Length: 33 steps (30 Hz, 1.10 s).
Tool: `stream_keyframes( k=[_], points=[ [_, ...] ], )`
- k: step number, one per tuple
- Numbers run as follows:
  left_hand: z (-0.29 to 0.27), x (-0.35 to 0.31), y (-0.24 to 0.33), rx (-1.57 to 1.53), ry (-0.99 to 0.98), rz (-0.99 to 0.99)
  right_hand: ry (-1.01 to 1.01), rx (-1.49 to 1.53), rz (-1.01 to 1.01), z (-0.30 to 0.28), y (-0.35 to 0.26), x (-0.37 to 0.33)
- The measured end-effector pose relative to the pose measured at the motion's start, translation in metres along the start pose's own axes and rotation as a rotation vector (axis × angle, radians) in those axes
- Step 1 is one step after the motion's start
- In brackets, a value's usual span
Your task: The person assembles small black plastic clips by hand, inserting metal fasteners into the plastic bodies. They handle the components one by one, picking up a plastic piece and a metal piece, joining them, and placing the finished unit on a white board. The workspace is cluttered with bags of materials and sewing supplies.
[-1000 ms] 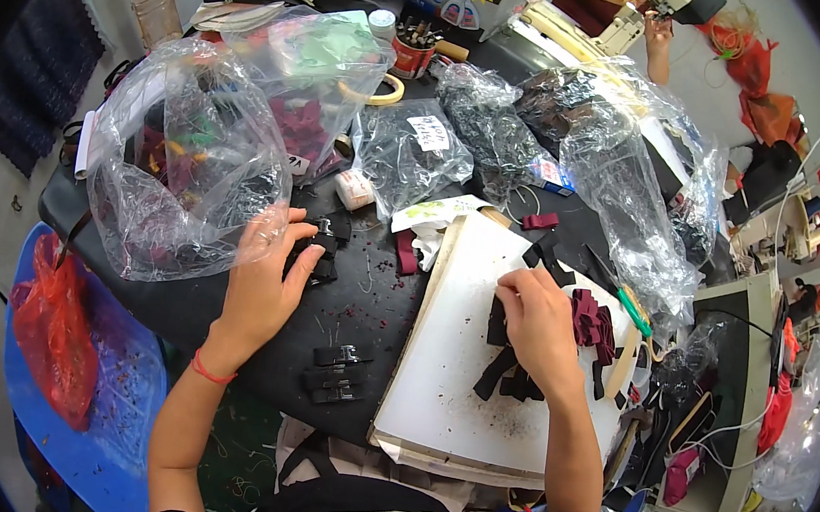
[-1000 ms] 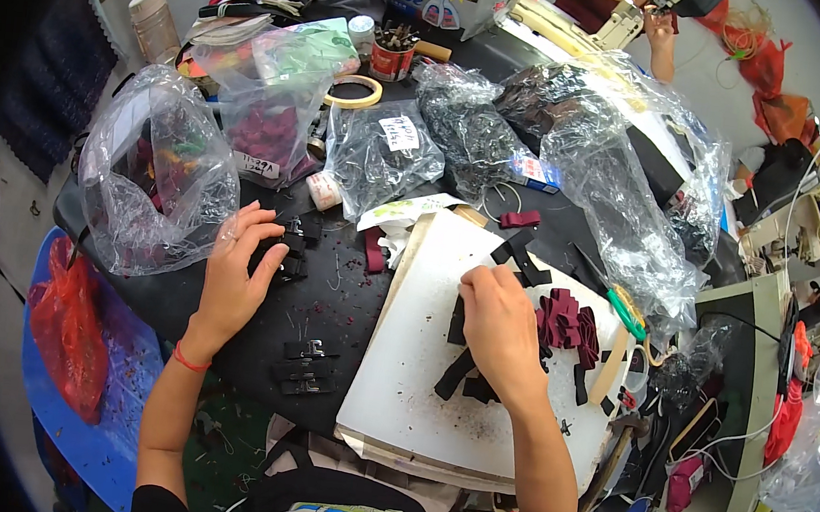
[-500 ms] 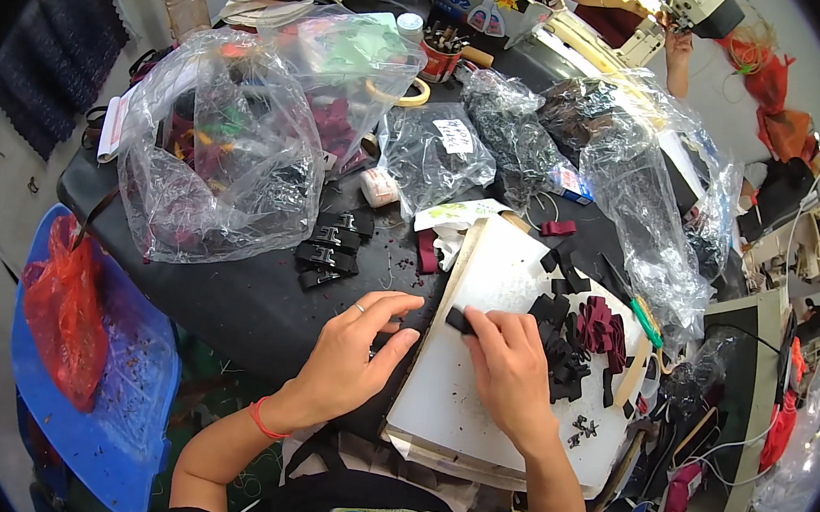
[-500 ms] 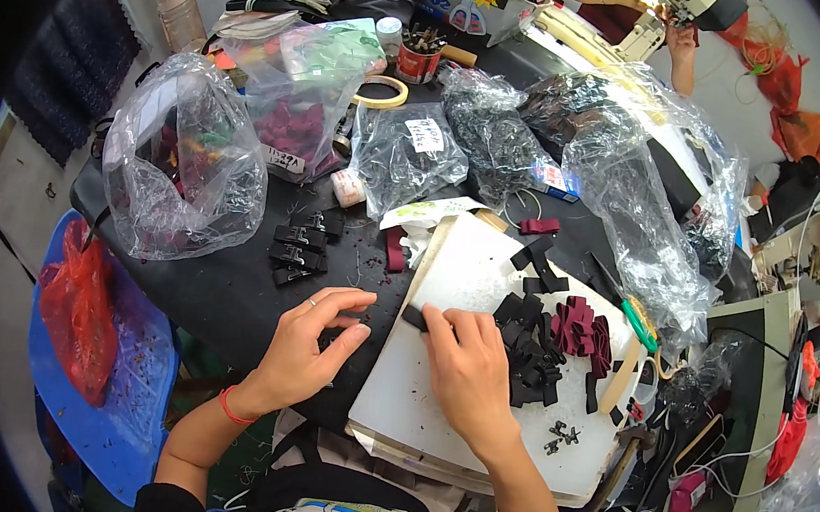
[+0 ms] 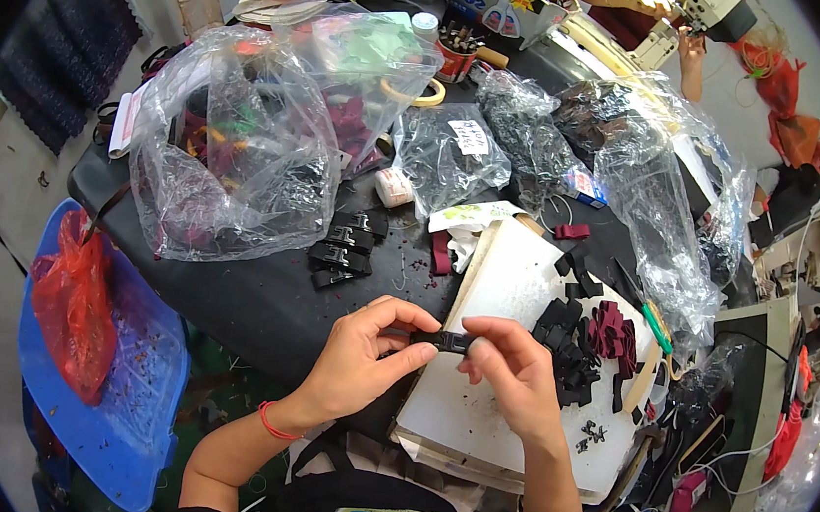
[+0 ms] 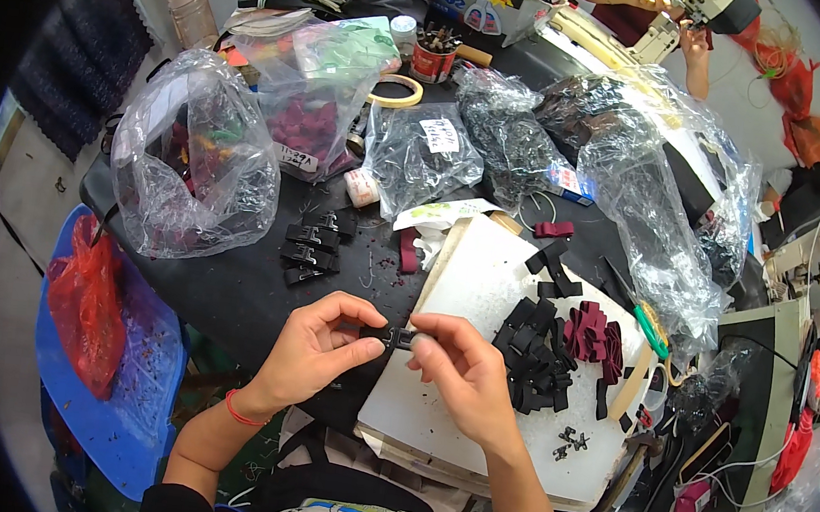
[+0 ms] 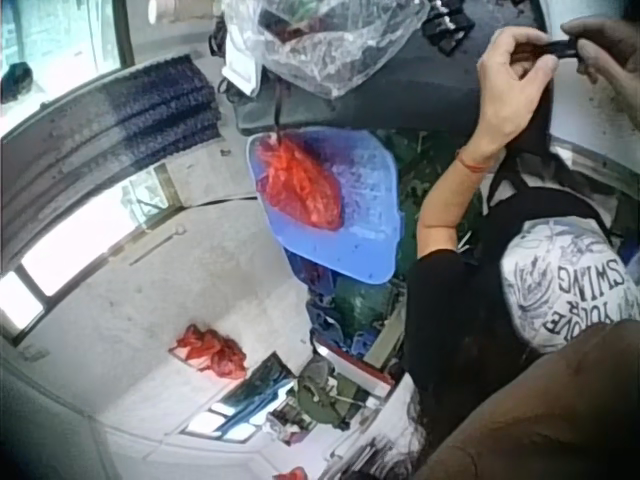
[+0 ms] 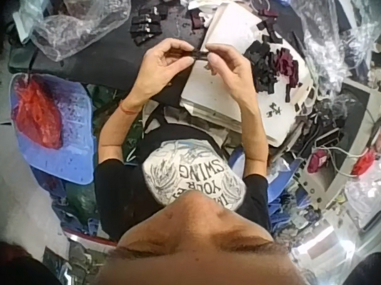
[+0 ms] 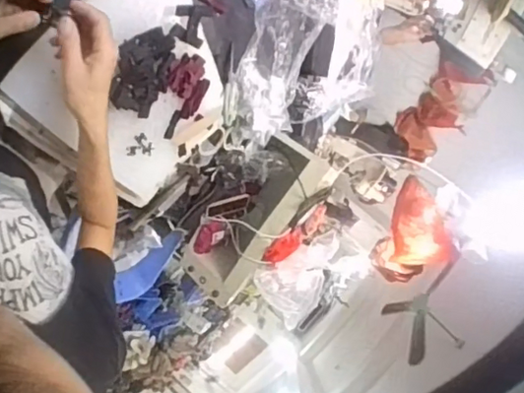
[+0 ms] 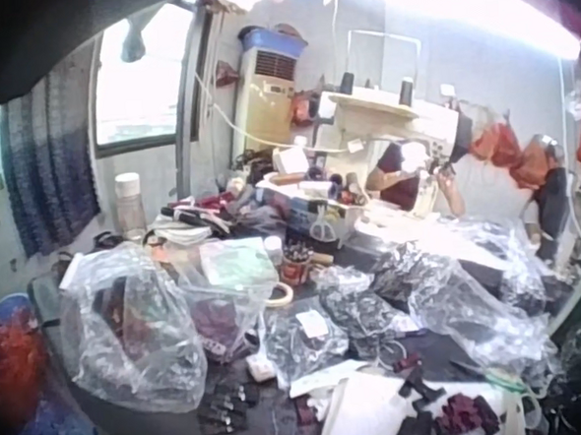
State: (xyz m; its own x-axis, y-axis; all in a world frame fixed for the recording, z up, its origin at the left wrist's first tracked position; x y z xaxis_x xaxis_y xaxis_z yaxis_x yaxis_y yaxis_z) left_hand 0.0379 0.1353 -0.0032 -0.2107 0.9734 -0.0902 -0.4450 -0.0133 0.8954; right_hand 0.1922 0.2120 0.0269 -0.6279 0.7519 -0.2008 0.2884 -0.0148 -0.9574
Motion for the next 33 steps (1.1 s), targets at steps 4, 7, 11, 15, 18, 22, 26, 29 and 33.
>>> stream_keyframes(
  k=[4,7,11,15,18,22,26,29,33],
  points=[
    [-0.001,-0.006,0.004,-0.178,-0.025,-0.128,-0.038,0.0,-0.032,0.0,0.0,-0.002],
    [0.0,-0.008,0.004,-0.17,-0.058,-0.207,0.02,-0.284,-0.304,0.002,-0.016,-0.001],
    [0.0,-0.011,0.007,-0.18,-0.034,-0.214,0.056,-0.567,-0.517,0.012,-0.026,-0.004],
    [-0.015,-0.014,0.008,-0.115,-0.017,-0.198,0.019,-0.696,-0.586,0.023,-0.028,-0.003],
    [-0.032,-0.024,0.018,0.035,0.109,-0.144,0.037,-0.792,-0.67,0.043,-0.032,0.003],
    [-0.057,-0.043,0.038,0.589,0.382,0.301,-0.042,-0.819,-0.652,0.072,-0.026,0.003],
    [-0.054,-0.053,0.029,0.707,0.397,0.375,-0.081,-0.884,-0.637,0.08,-0.012,0.003],
    [-0.028,-0.05,0.013,0.827,0.156,0.421,-0.107,-0.929,-0.61,0.076,-0.011,0.004],
    [-0.006,-0.049,-0.012,1.126,-0.039,0.396,-0.033,-0.982,-0.578,0.048,-0.019,-0.004]
  ],
)
Point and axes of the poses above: each hand's wrist, its own x-axis towards the middle knuckle, its own z-axis out of the palm, y = z × x, the point moved 5 cm from there along x, towards the middle knuckle, and after that the axes turned 9 degrees about -x, right-handed, at the moved point
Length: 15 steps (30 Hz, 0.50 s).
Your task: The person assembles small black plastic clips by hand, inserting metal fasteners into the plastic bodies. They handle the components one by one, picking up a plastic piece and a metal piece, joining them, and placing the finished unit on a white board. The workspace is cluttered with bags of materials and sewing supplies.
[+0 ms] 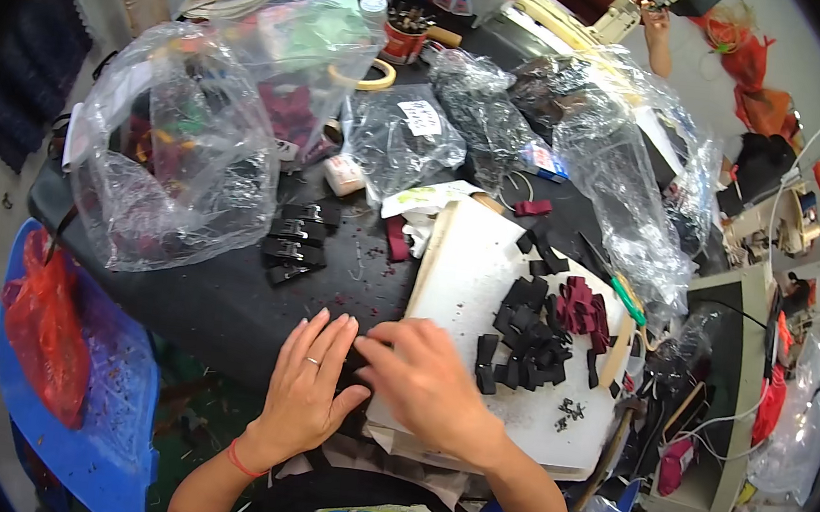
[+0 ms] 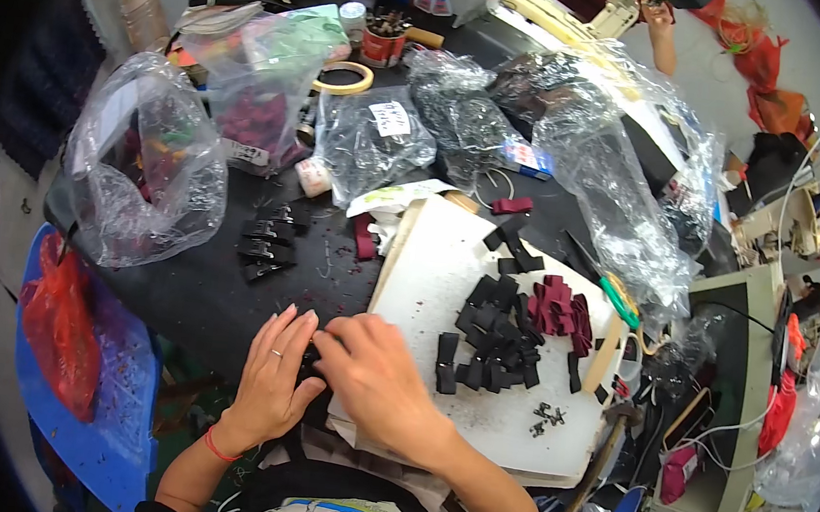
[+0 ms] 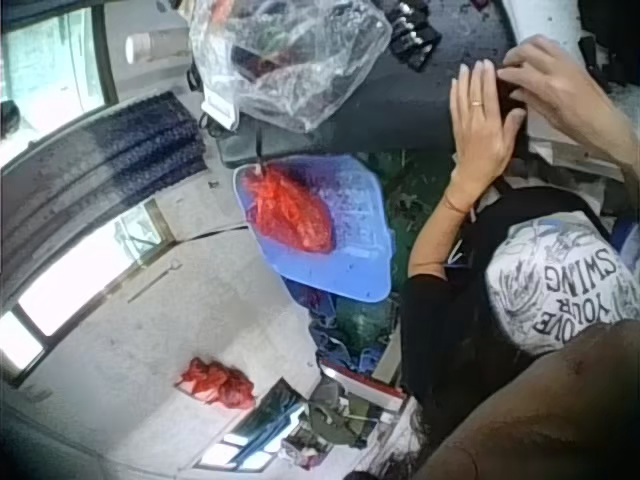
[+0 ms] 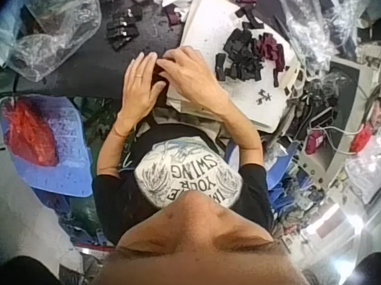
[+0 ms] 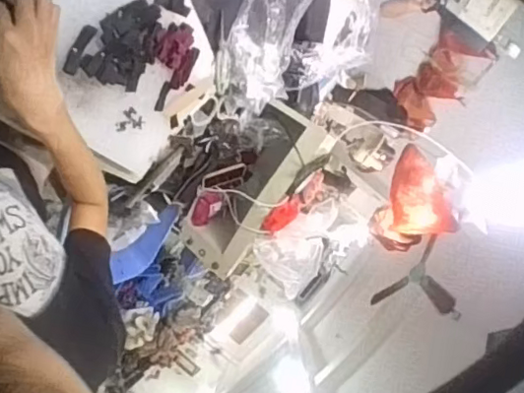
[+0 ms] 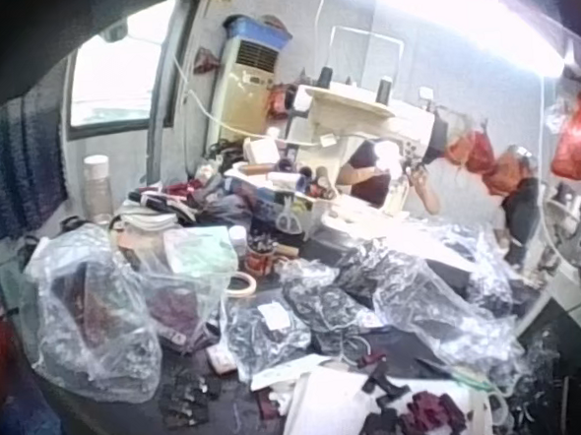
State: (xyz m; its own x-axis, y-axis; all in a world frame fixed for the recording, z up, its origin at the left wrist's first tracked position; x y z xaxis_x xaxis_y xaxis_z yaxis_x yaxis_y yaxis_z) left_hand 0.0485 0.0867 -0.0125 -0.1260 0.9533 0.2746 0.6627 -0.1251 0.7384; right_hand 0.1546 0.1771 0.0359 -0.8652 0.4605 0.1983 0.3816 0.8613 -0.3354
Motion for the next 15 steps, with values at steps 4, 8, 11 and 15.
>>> stream_keyframes(
  k=[4,8,11,15],
  points=[
    [0.01,-0.005,-0.003,0.206,-0.023,0.045,-0.008,-0.175,0.374,-0.044,0.042,-0.032],
    [0.013,-0.004,-0.001,0.197,-0.013,0.057,-0.099,-0.275,0.412,-0.042,0.041,-0.054],
    [0.008,-0.007,-0.001,0.167,-0.026,0.072,-0.078,-0.307,0.34,-0.042,0.035,-0.058],
    [0.012,-0.006,-0.001,0.177,-0.031,0.128,0.102,0.227,0.461,-0.042,0.052,-0.055]
  ],
)
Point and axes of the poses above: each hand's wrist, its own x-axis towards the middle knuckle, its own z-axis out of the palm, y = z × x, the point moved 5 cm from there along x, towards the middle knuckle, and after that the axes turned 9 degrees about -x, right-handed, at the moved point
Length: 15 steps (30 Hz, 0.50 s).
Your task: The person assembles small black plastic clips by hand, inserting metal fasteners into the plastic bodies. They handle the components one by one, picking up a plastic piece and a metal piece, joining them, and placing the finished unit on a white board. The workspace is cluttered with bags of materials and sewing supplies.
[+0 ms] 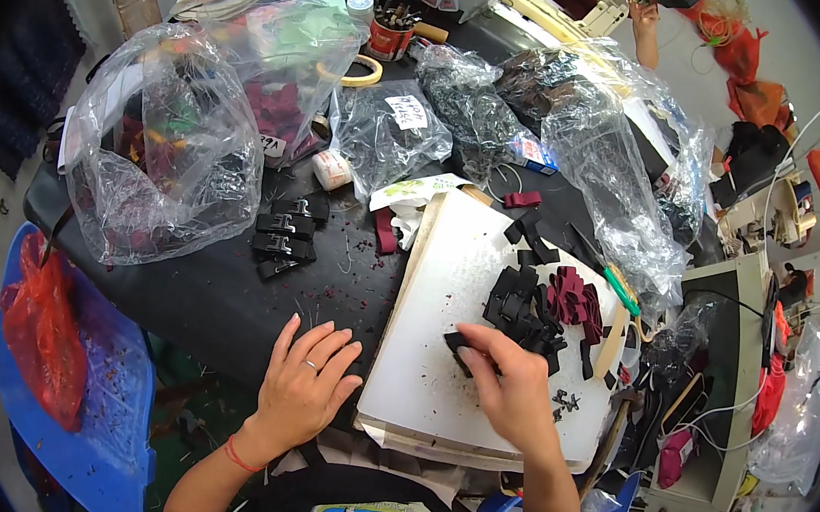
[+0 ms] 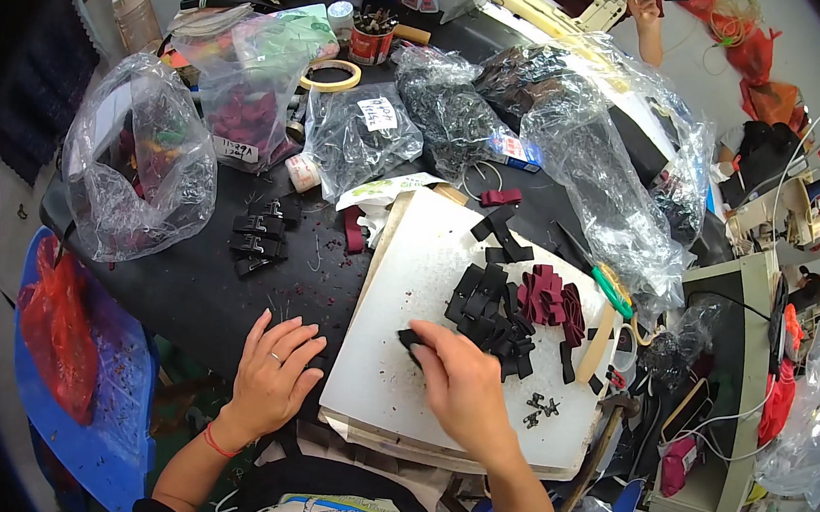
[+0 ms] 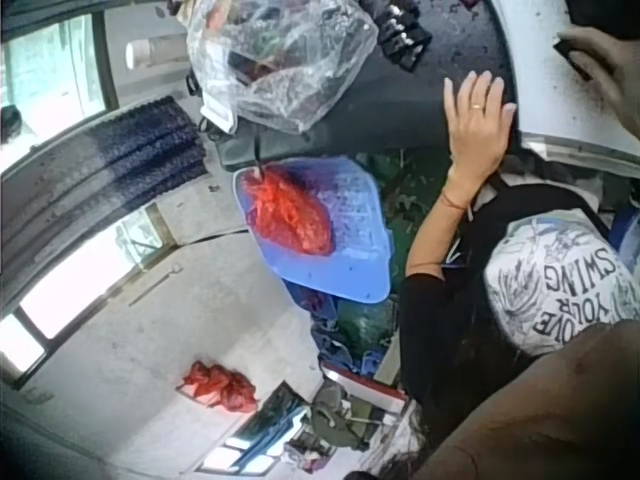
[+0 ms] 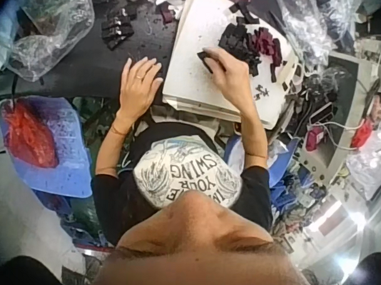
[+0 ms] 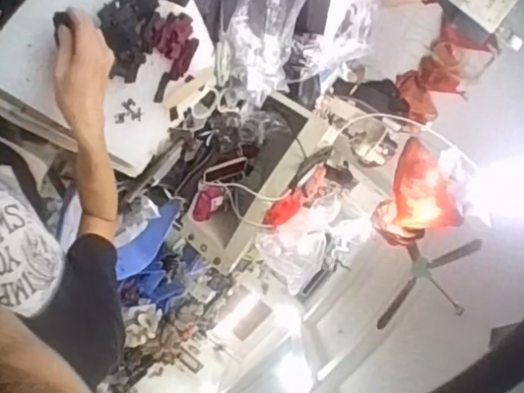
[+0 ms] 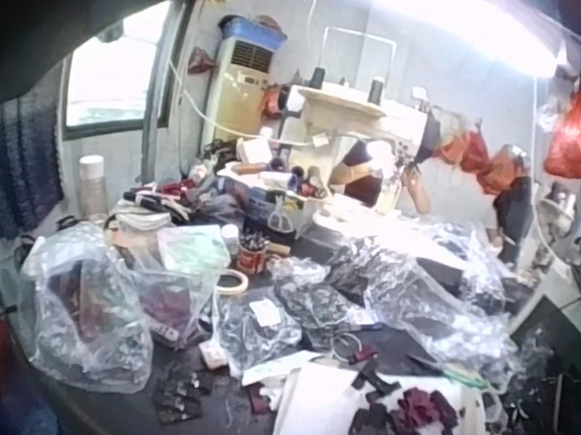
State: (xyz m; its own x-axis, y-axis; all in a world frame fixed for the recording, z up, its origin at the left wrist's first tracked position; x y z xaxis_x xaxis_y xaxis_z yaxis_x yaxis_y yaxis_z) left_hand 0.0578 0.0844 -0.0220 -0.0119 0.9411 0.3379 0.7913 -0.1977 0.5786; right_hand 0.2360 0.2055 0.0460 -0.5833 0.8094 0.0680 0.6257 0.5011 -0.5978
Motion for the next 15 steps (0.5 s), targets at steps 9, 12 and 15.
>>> stream_keyframes(
  k=[9,12,15],
  points=[
    [0.002,-0.003,0.001,-0.009,0.067,-0.028,0.101,-0.071,-0.065,-0.004,0.001,0.005],
    [-0.002,-0.006,-0.003,-0.065,0.108,-0.046,0.08,-0.167,-0.038,0.0,-0.003,-0.015],
    [-0.004,-0.007,-0.006,-0.162,0.162,-0.067,0.168,-0.218,-0.074,0.005,-0.018,-0.024]
  ],
)
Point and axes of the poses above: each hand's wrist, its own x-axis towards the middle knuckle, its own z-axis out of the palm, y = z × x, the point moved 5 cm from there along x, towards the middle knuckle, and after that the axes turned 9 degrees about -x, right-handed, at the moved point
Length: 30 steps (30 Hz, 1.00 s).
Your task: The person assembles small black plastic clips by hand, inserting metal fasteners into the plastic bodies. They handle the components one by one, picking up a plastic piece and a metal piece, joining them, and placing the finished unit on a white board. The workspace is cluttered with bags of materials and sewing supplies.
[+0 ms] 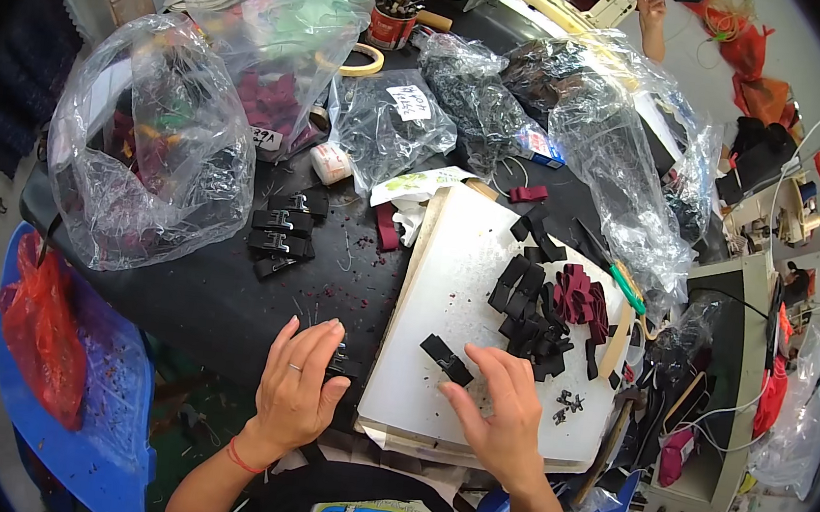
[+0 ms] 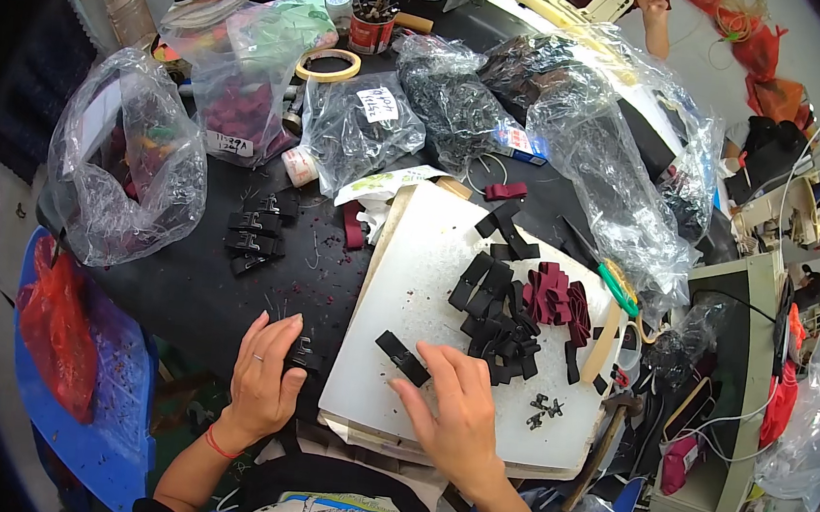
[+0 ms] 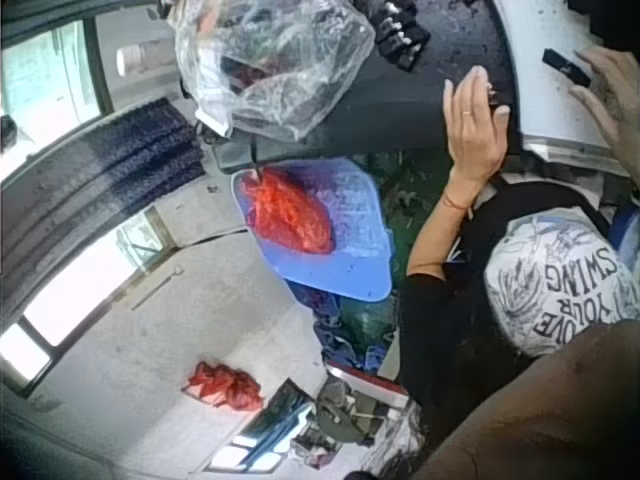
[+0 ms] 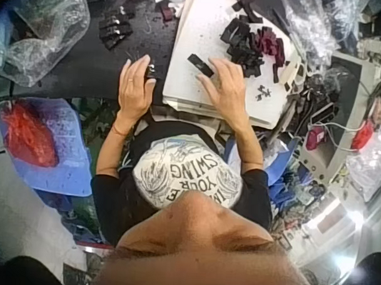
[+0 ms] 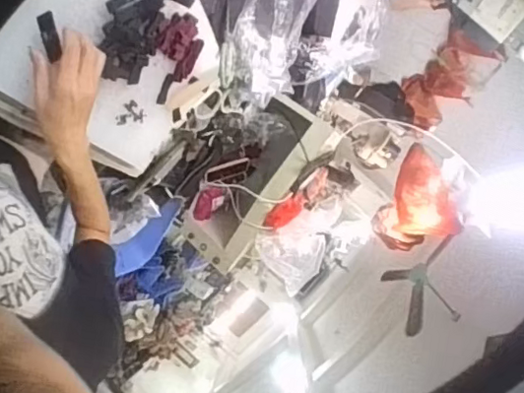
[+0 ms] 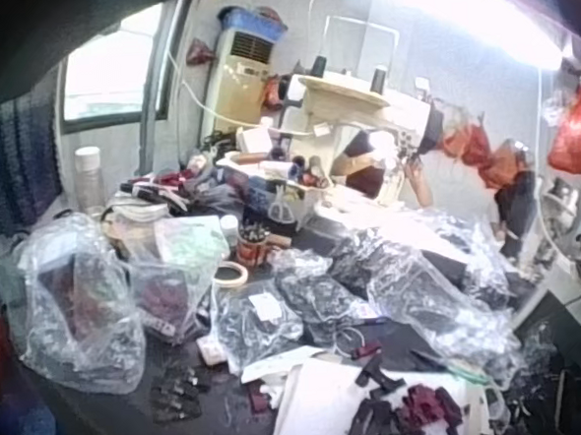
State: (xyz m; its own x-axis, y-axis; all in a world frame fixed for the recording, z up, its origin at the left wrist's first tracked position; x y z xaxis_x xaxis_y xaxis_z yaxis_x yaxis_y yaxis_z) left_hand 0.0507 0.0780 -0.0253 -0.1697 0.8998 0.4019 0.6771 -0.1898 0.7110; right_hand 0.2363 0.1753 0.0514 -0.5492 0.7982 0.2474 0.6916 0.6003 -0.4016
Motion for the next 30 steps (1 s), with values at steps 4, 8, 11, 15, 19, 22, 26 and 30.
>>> stream_keyframes(
  k=[4,8,11,15,19,22,26,30],
  points=[
    [-0.005,-0.003,-0.003,-0.108,0.099,-0.028,0.015,-0.013,-0.116,0.019,0.0,-0.004],
    [-0.013,-0.012,-0.011,-0.2,0.263,-0.015,-0.03,0.155,-0.253,0.036,-0.032,0.027],
    [-0.013,-0.019,-0.014,-0.188,0.31,0.062,-0.218,0.289,-0.357,0.063,-0.063,0.034],
    [-0.003,0.0,0.001,-0.131,0.128,0.137,-0.272,0.288,-0.384,0.075,-0.063,0.025],
    [0.004,0.0,0.001,0.162,-0.076,0.023,-0.14,0.096,-0.316,0.032,-0.041,0.02],
    [0.006,0.001,0.004,0.177,-0.064,0.056,0.028,-0.186,-0.017,-0.015,0.007,0.006],
    [0.01,0.004,0.007,0.162,-0.065,0.065,0.065,-0.187,0.356,-0.028,0.047,-0.014],
    [0.008,0.004,0.008,0.154,-0.049,0.056,0.167,-0.019,0.457,-0.034,0.055,-0.018]
  ],
)
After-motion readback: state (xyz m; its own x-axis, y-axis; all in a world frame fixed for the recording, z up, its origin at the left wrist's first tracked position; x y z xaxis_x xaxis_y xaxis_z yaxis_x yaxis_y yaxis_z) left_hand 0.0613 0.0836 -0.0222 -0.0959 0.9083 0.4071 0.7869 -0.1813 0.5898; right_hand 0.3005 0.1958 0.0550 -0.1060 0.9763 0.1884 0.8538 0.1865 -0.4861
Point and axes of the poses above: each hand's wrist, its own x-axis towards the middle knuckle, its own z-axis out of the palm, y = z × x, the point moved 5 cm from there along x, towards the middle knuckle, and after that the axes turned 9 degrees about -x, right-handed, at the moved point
